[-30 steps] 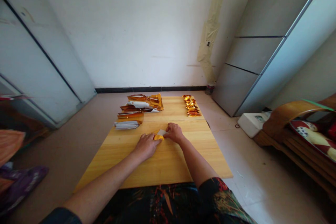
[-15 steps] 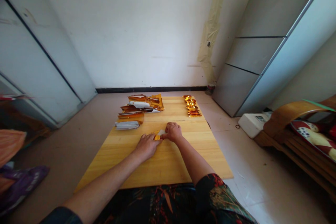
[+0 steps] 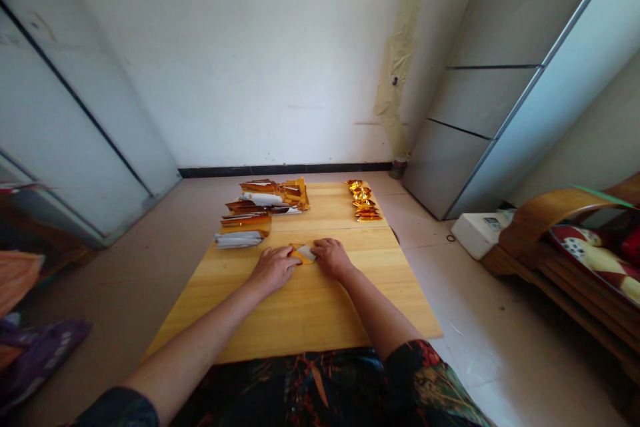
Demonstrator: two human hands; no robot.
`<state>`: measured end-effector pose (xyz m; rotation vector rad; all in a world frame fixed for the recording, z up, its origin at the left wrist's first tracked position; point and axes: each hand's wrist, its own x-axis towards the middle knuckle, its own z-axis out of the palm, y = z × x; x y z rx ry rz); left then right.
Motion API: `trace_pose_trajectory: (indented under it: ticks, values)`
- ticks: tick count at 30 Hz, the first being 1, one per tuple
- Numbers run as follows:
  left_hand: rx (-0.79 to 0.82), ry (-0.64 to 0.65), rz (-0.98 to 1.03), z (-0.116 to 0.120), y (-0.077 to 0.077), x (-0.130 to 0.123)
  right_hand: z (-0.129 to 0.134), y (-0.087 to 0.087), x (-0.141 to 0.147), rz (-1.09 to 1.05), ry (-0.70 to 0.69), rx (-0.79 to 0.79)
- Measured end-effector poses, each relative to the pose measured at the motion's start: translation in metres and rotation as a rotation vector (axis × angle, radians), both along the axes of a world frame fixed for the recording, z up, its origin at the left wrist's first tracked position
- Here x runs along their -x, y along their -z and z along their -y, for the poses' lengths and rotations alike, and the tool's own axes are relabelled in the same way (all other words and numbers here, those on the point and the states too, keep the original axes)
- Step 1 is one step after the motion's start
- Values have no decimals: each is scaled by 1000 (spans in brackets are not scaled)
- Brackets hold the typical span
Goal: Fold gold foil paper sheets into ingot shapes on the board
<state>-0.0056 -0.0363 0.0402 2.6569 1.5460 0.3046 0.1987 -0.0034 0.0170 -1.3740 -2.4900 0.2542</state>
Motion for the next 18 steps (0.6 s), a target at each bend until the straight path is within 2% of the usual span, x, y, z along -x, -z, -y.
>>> trace_pose_trajectory:
  ticks: [4,8,18]
  values:
    - [-64,17,41,-5,3,3,12,-5,5,38,-2,-34]
    - [-54,34,47,-8,4,-2,14,-9,5,41,29,-35]
    - [-40,-96,88,-5,4,-18,2,2,-7,-12,-30,-92]
